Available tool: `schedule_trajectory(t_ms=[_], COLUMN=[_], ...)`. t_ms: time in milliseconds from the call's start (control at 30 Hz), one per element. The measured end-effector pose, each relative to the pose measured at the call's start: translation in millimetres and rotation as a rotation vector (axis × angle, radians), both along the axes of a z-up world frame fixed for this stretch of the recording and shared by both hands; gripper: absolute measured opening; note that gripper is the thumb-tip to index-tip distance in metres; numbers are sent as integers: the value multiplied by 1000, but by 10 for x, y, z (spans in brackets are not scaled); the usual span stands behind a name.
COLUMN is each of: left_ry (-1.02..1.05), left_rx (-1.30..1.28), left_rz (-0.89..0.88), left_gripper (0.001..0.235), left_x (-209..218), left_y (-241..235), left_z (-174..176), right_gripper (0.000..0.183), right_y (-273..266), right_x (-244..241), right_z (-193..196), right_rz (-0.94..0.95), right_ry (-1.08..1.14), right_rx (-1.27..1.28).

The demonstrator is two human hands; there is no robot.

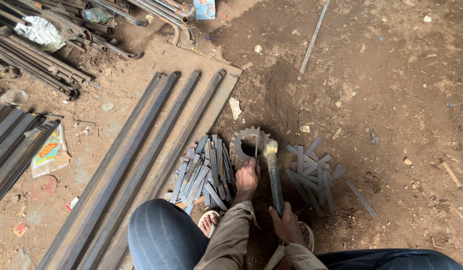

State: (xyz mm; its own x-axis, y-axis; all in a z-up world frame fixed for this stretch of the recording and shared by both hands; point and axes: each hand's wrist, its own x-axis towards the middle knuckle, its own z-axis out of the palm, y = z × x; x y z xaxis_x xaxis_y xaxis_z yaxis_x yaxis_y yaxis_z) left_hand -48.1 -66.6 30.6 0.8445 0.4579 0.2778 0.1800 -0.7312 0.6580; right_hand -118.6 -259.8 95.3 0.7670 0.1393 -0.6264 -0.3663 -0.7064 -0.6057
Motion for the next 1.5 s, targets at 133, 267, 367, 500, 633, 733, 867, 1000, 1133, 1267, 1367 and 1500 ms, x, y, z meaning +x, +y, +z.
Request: schedule_trajectory(t_ms=[133, 267, 367, 500, 633, 733, 867, 1000, 1133, 1267, 1367, 1500], left_ry=[256, 401, 477, 329, 308, 91, 107, -203, -301, -378, -188, -327], left_rx=[90, 201, 270, 315, 262, 416, 306, 680, 743, 966, 896, 919], left_rz=[-7, -4, -87, -72, -64, 17, 40, 207, 289, 349, 240, 308], left_gripper=[29, 43, 31, 31, 32, 34, 34, 33, 31, 21, 26, 21], left_x=[208, 265, 305, 287, 291, 263, 255, 327, 230, 145, 73, 17], left_y=[146, 141, 108, 120, 131, 114, 93, 177, 115, 109, 53, 62], left_z=[-359, -662, -736, -765, -779, -813, -835, -780, -770, -772, -782, -765], right_gripper=[38, 47, 41, 34, 25, 30, 35, 41, 45, 45, 49, 51], right_y=[-34, -20, 26, 71, 169, 287, 217, 176, 170, 330, 462, 468], right_x=[-22, -91, -119, -120, -67, -130, -122, 4, -12, 132, 239, 262], right_z=[-148, -120, 86, 385, 414, 266, 196, 421, 743, 845, 730, 548], right_rz=[3, -81, -171, -169, -43, -102, -23, -41, -111, -85, -73, 21], right_ry=[-8, -150, -187, -467, -821, -830, -274, -378, -583, -935, -940, -644], right_rx=[-34, -47, 29, 310, 675, 510, 134, 118, 250, 408, 366, 141])
